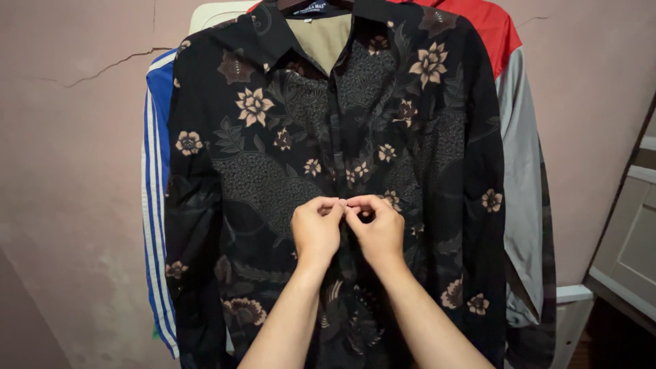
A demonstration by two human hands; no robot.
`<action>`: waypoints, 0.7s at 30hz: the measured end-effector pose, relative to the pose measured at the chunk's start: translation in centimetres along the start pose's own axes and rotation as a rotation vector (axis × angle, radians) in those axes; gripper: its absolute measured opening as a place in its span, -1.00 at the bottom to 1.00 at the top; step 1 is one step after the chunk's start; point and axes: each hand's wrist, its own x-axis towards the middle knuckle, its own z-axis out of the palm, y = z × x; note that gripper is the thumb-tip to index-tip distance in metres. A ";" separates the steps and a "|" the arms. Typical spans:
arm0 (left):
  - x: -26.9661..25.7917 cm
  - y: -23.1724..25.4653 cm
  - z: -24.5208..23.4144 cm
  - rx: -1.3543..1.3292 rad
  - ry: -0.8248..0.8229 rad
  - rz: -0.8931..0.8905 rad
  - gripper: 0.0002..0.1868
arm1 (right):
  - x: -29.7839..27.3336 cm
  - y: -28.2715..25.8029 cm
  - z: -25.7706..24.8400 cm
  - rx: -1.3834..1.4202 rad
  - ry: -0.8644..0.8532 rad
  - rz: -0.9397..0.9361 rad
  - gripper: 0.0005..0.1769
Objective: The person places a black patterned shirt on a wooden hanger, buttons the front of the shirt from top to middle, and hangs it on a wall rack next to other garments. The person then takes a black jacket, places it on a pink hanger, and hangs it on the same rack.
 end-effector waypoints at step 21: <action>2.7 -4.9 -0.4 -0.732 -0.311 -0.563 -0.80 | -0.1 0.0 -0.3 -0.116 0.036 -0.427 -0.86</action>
